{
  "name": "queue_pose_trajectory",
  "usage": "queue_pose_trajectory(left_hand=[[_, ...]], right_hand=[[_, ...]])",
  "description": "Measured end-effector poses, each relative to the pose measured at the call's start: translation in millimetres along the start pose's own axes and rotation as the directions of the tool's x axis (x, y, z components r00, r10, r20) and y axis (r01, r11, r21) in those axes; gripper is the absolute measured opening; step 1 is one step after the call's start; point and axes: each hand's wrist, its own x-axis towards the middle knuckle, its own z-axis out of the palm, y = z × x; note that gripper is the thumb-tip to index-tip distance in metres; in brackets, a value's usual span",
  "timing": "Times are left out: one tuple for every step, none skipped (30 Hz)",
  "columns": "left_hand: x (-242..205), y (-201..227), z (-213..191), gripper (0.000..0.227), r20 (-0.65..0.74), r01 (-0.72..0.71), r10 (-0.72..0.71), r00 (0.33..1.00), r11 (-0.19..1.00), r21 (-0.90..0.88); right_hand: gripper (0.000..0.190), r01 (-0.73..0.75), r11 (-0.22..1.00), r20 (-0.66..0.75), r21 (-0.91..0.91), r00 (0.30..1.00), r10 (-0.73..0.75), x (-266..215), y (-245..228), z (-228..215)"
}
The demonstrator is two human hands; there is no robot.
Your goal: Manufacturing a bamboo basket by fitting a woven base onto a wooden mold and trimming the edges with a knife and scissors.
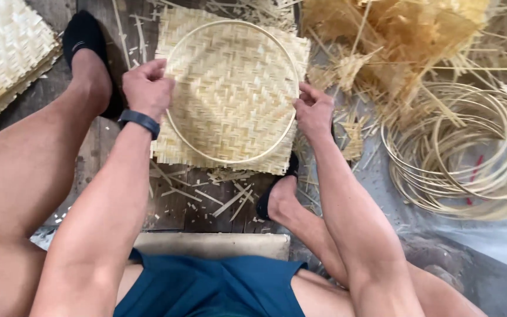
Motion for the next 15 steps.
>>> queue_pose_trajectory(left_hand=[[-1.4,4.5,-4.7,0.038,-0.005,0.004,-0.004,1.000,1.000,0.007],[-4.1,8.3,-8.3,0.040,0.024,-0.009,0.005,1.000,0.986,0.164],[-6.7,12.3,-11.6,0.042,0.054,-0.025,0.009,0.998,0.949,0.315],[-4.8,5.9,-12.7,0.042,0.054,-0.021,0.004,0.999,0.946,0.323],[-3.6,0.0,-13.7,0.040,0.062,-0.013,-0.004,0.998,0.964,0.266],[-5.6,-5.8,-12.5,0.038,0.077,-0.002,-0.014,0.997,0.979,0.205],[-10.7,5.7,-16.5,0.038,0.083,0.005,-0.023,0.996,0.978,0.209],[-9.4,20.4,-18.2,0.035,0.072,0.102,-0.127,0.989,0.955,0.278],[-8.7,35.8,-20.2,0.033,0.054,0.197,-0.229,0.972,0.918,0.345],[-6.1,30.6,-20.0,0.033,0.055,0.188,-0.220,0.974,0.920,0.344],[-3.7,25.0,-19.6,0.022,0.103,0.014,-0.064,0.993,0.904,0.428],[-6.5,17.1,-18.8,0.012,0.169,-0.153,0.077,0.983,0.853,0.500],[-3.8,15.3,-18.6,0.012,0.175,-0.156,0.077,0.982,0.853,0.499],[-4.0,12.5,-19.2,0.013,0.191,-0.214,0.133,0.973,0.835,0.507],[-4.4,9.9,-19.9,0.015,0.207,-0.271,0.189,0.960,0.814,0.515]], right_hand=[[0.037,-0.002,1.000,0.009,0.004,1.000,0.002,0.7,3.4,5.3],[0.038,0.039,0.995,-0.011,-0.096,0.999,-0.041,0.2,7.7,9.8],[0.040,0.078,0.977,-0.026,-0.196,0.996,-0.085,-0.2,12.0,13.9],[0.040,0.074,0.979,-0.020,-0.192,0.997,-0.080,0.1,12.7,16.9],[0.041,0.083,0.968,-0.057,-0.235,0.993,-0.099,0.1,13.4,19.2],[0.042,0.084,0.955,-0.097,-0.284,0.989,-0.116,-3.4,15.3,17.7],[0.042,0.074,0.955,-0.094,-0.286,0.990,-0.105,-7.5,13.3,17.9],[0.036,0.012,0.964,-0.099,-0.267,0.994,-0.040,-5.9,8.4,17.0],[0.030,-0.050,0.968,-0.101,-0.247,0.995,0.026,-4.8,3.0,15.5],[0.030,-0.048,0.969,-0.109,-0.243,0.994,0.022,-2.6,3.1,15.4],[0.028,-0.063,0.971,-0.098,-0.230,0.994,0.041,-0.6,3.6,15.4],[0.027,-0.086,0.971,-0.083,-0.222,0.994,0.070,-3.3,7.0,14.2],[0.027,-0.093,0.971,-0.087,-0.222,0.993,0.075,-4.8,2.6,14.2],[0.026,-0.108,0.967,-0.096,-0.230,0.992,0.087,-7.8,-0.9,14.3],[0.025,-0.122,0.963,-0.104,-0.239,0.990,0.100,-10.9,-4.6,14.1]])
